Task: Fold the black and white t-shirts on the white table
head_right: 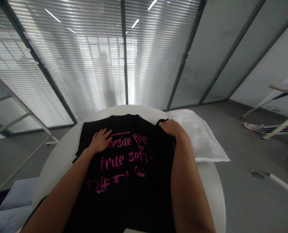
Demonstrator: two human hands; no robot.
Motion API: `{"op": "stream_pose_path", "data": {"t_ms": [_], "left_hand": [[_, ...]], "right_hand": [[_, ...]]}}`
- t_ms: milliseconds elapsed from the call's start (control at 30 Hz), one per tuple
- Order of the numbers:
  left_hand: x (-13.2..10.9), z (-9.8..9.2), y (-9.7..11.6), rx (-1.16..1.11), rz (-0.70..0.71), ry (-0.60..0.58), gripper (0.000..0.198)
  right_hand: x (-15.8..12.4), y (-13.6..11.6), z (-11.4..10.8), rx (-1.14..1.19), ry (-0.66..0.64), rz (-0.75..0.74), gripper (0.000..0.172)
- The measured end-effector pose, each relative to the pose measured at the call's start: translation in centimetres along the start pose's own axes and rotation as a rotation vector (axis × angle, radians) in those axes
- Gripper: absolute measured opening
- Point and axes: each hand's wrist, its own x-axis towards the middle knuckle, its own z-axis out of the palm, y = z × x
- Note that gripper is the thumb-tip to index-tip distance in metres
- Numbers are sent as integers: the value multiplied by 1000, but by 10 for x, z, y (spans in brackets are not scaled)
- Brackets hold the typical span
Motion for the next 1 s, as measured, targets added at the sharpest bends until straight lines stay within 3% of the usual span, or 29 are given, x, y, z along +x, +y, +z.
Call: {"op": "stream_pose_path", "data": {"t_ms": [100, 167, 300, 367, 500, 600, 767, 900, 1000], "left_hand": [[0, 0, 0, -3, 0, -1, 58], [1, 0, 0, -5, 0, 1, 58], [1, 1, -1, -6, 5, 4, 58], [1, 1, -1, -1, 7, 7, 58], [1, 1, -1, 3, 5, 9, 58], [1, 1, -1, -2, 5, 6, 58], [1, 0, 0, -5, -1, 0, 58], [0, 0, 0, -1, -1, 7, 57], [1, 1, 0, 2, 1, 13, 57]], "right_hand": [[-5, -6, -2, 87, -149, 51, 67], [-9, -8, -2, 165, -217, 63, 77], [-9, -5, 4, 77, -402, -38, 64], [-7, -3, 9, -47, -418, -109, 55], [0, -4, 13, -191, -237, -227, 31], [1, -6, 5, -203, -17, -247, 30], [1, 5, -11, 29, 421, -118, 33], [5, 28, -14, 199, 756, 83, 35], [11, 48, -10, 319, 901, 193, 35]]}}
